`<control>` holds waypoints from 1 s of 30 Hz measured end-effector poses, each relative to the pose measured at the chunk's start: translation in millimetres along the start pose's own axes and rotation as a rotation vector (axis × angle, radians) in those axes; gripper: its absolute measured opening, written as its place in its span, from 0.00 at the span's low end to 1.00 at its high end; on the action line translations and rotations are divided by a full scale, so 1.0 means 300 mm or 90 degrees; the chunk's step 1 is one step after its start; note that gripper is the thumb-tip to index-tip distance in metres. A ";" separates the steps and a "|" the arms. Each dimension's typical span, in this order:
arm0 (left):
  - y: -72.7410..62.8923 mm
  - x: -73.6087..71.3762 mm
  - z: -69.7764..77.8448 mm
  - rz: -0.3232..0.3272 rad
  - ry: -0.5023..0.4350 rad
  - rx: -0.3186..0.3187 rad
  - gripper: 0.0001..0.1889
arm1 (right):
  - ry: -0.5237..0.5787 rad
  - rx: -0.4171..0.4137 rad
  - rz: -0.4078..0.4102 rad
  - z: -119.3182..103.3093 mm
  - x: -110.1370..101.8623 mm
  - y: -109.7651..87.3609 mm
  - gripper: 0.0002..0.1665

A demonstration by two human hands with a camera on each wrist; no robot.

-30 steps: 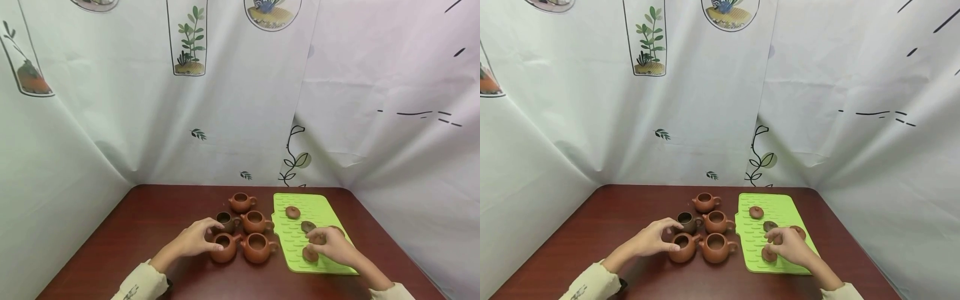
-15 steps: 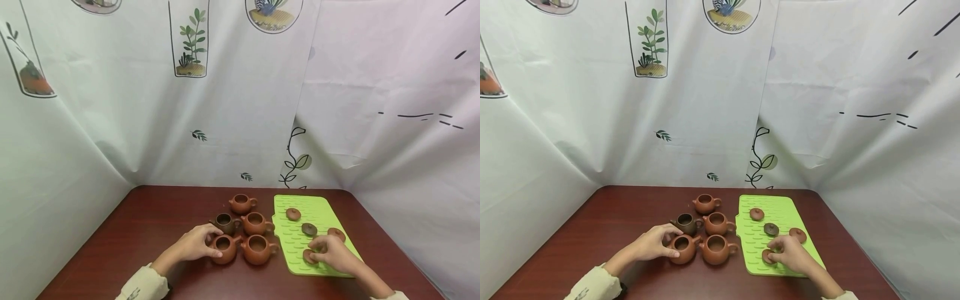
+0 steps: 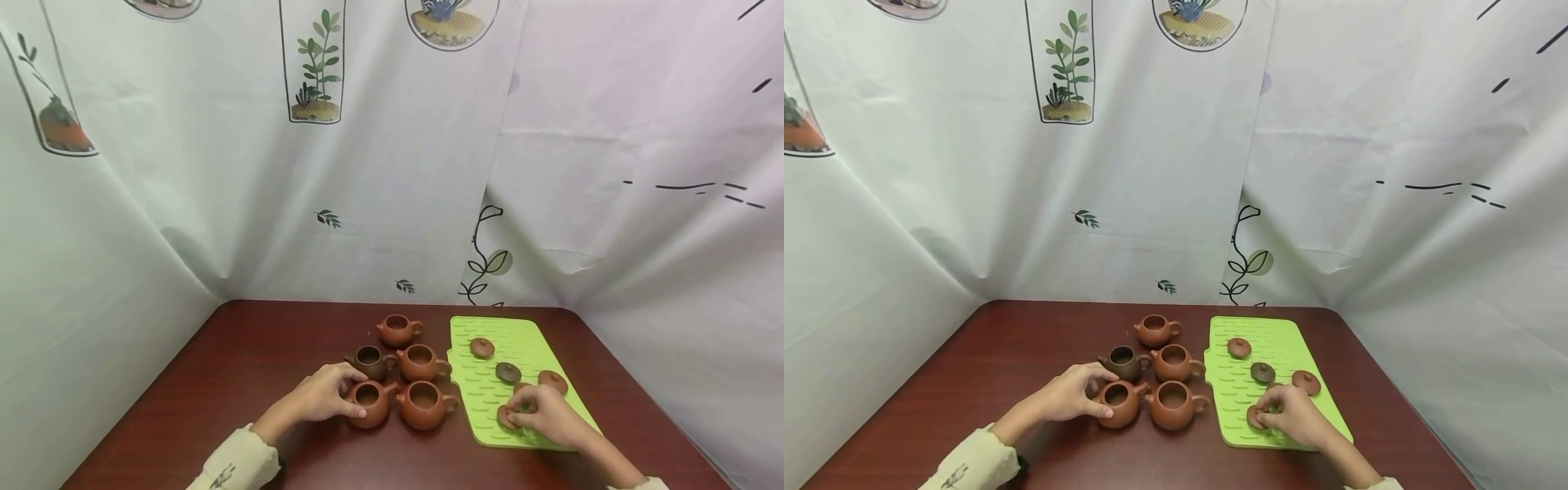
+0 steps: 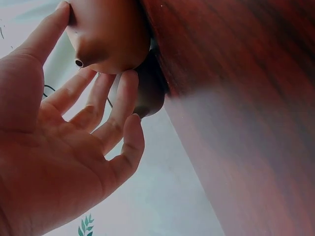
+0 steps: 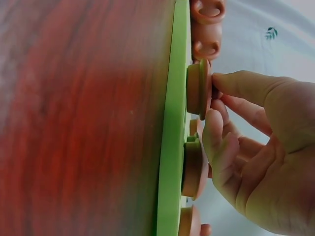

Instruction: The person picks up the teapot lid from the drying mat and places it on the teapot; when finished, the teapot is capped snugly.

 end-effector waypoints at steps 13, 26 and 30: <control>0.005 0.007 0.006 -0.007 -0.042 -0.004 0.32 | -0.004 0.034 0.038 -0.009 0.008 0.014 0.04; 0.000 0.007 0.011 -0.003 -0.047 -0.008 0.32 | 0.023 0.111 0.116 -0.098 0.027 0.074 0.07; -0.001 0.005 0.012 -0.001 -0.042 -0.010 0.33 | 0.035 0.104 0.131 -0.130 0.036 0.097 0.06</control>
Point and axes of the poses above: each hand's wrist, its own y-axis towards the middle knuckle, its own x-axis out of the palm, z = x × y, the point moved 3 cm from there along y, towards the middle knuckle, and after that the axes turned 10 degrees about -z, right-handed, at the moved point
